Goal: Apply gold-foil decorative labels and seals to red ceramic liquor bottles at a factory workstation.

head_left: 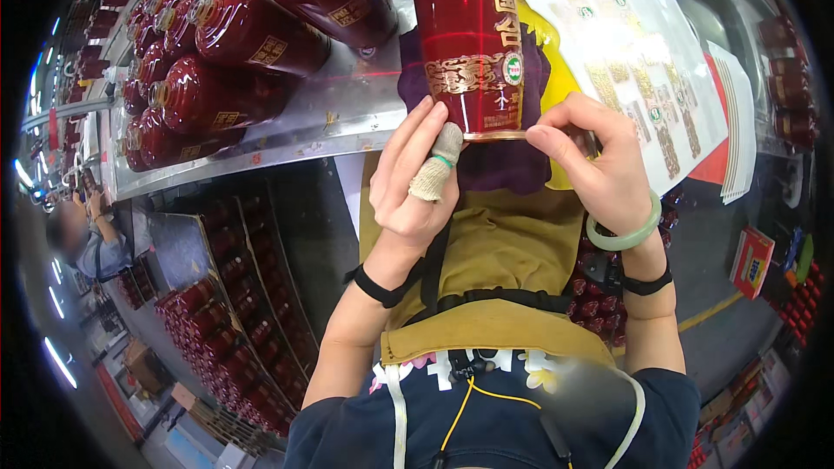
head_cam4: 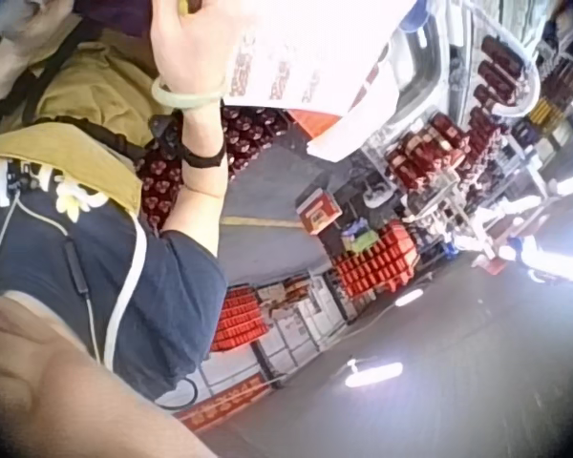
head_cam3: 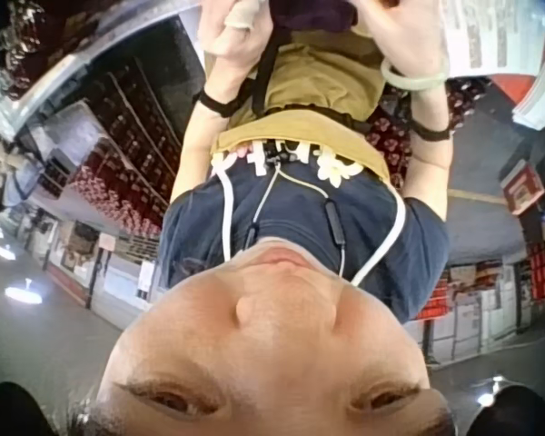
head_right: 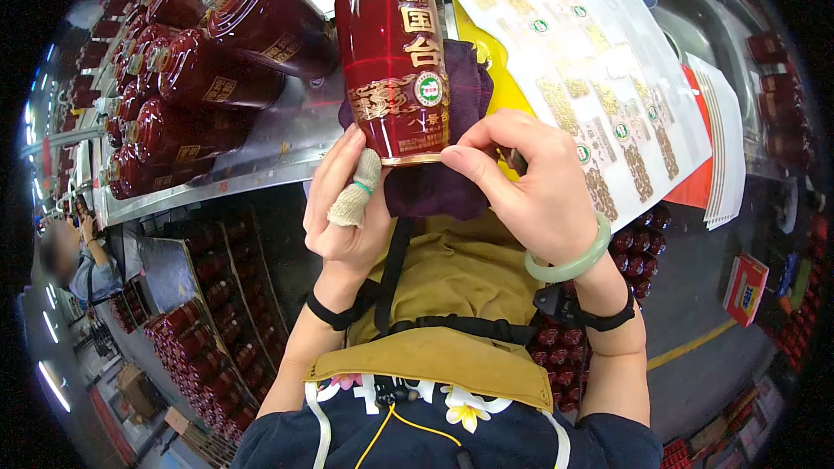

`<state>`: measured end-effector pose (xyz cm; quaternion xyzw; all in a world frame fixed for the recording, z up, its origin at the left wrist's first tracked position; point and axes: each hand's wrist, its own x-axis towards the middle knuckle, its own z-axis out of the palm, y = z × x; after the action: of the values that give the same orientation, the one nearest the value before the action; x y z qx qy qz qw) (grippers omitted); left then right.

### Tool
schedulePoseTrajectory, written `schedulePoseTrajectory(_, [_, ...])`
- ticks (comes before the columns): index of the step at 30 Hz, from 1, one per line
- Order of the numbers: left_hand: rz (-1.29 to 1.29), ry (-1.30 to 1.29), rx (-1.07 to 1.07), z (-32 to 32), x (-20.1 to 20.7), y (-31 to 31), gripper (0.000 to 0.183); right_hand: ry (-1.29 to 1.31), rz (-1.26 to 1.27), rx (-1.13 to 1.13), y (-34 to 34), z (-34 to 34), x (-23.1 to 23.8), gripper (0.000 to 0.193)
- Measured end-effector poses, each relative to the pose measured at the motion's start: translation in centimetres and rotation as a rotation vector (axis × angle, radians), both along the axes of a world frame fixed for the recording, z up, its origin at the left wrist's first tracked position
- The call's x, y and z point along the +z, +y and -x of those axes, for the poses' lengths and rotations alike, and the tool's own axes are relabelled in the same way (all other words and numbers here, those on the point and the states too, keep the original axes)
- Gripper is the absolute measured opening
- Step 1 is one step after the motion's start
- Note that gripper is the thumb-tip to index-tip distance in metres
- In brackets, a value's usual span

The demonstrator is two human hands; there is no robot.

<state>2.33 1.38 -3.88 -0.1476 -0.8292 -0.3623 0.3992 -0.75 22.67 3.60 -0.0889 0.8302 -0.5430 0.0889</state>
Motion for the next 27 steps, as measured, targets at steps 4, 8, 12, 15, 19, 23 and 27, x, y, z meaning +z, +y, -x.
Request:
schedulePoseTrajectory(4, [0.102, 0.031, -0.006, -0.2, -0.1, -0.2, 0.020, 0.009, -0.040, -0.005, 0.4, 0.1, 0.0, 0.015])
schedulePoseTrajectory(8, [0.127, 0.023, -0.016, -0.3, 0.0, -0.3, 0.020, -0.014, -0.042, -0.020, 0.5, 0.1, -0.2, 0.014])
schedulePoseTrajectory(12, [0.125, 0.038, -0.017, -0.4, 0.0, 0.0, 0.020, -0.020, -0.039, -0.029, 0.5, -0.1, -0.4, 0.014])
schedulePoseTrajectory(15, [0.155, 0.068, 0.008, -0.4, 0.1, 0.5, 0.023, -0.002, -0.048, -0.029, 0.5, -0.1, -0.5, 0.014])
schedulePoseTrajectory(19, [0.238, 0.008, 0.037, -0.7, 1.0, 1.0, 0.026, 0.014, -0.051, -0.033, 0.3, 0.1, -0.7, 0.016])
schedulePoseTrajectory(23, [0.082, -0.037, -0.056, -0.1, 1.1, 0.7, 0.023, 0.017, -0.055, -0.018, 0.1, 0.1, -0.7, 0.017])
schedulePoseTrajectory(27, [-0.088, -0.058, 0.003, 0.2, 0.4, 0.2, 0.026, 0.030, -0.049, -0.010, 0.1, 0.1, -0.4, 0.017])
